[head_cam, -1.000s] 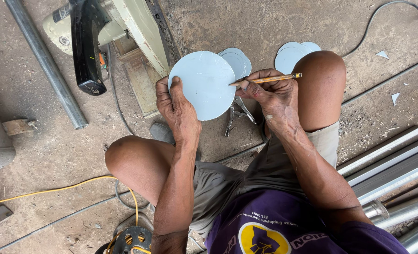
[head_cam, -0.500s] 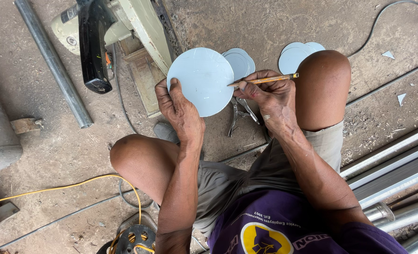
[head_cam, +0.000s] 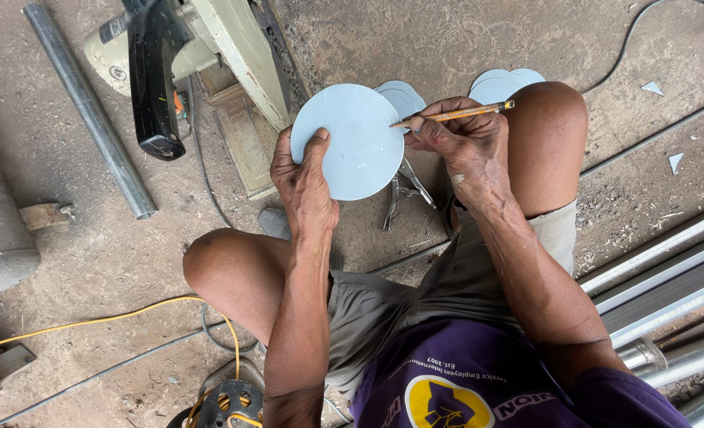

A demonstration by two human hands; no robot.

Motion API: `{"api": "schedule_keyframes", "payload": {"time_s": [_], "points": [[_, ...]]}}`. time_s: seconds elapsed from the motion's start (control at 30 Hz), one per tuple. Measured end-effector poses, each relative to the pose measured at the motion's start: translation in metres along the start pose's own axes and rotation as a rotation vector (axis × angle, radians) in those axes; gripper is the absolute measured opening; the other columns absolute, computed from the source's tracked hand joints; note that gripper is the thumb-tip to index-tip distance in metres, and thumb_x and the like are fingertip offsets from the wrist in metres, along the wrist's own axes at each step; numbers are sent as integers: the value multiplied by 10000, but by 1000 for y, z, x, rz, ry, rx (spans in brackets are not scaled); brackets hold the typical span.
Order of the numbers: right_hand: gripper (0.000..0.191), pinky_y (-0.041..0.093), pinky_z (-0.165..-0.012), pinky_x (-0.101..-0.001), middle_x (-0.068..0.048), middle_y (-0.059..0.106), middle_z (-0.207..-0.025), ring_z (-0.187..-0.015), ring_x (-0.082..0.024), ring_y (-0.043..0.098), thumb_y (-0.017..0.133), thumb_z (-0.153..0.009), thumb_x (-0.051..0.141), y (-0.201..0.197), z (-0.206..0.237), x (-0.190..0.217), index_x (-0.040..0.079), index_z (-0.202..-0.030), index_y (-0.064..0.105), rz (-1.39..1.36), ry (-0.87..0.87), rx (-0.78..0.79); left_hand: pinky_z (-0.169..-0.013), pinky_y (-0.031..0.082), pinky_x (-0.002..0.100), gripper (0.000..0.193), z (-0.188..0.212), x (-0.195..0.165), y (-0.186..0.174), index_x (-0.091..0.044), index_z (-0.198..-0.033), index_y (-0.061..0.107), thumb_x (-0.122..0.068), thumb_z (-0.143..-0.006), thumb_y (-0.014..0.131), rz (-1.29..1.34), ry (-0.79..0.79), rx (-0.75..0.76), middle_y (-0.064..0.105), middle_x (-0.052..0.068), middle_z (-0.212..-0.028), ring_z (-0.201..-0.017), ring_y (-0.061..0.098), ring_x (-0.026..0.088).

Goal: The person sits on the floor and uses a pencil to draw lines and marks on several light-blue circular discs. They handle the discs one at a time, rotating them to draw radial lines and small marks, then place them back on the floor.

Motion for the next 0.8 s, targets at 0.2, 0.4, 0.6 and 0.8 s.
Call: {"api": "schedule_keyframes", "payload": {"time_s": [0.2,0.4,0.6,0.8], "points": [[117,680,-775,-315,-160,750,-930,-830,-188,762,728,-947,-1,3,2,2,-72,-1028,684,1,-15,16,-829,637,389,175,2,-1,0,-63,-1059,688,-133,-902,722,-31,-2,-13,710,100,-998,-951,692,189],[104,676,-775,-313,-179,752,-949,-839,-193,762,729,-939,-11,8,11,-4,-74,-1009,686,-15,14,-17,-822,630,398,148,5,-5,0,-67,-1053,683,-112,-914,705,23,36,-50,696,97,-1006,-959,683,202],[111,686,-789,-323,-172,746,-935,-844,-202,768,728,-931,-11,10,11,-4,-76,-1009,682,-27,19,-16,-833,633,398,119,4,-7,0,-72,-1038,676,-112,-928,699,50,67,-49,678,83,-1006,-969,671,188],[95,687,-785,-326,-173,747,-914,-831,-206,765,725,-939,-7,12,6,-1,-77,-995,695,-18,12,-8,-842,619,390,107,3,-6,1,-73,-1033,671,-115,-940,702,62,87,-41,669,81,-1008,-967,662,178]]}}
Point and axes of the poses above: each hand's wrist, its own z-axis away from the middle knuckle, its own y-axis out of the palm, x = y × z, the point moved 8 cm from there along -z, towards the middle knuckle
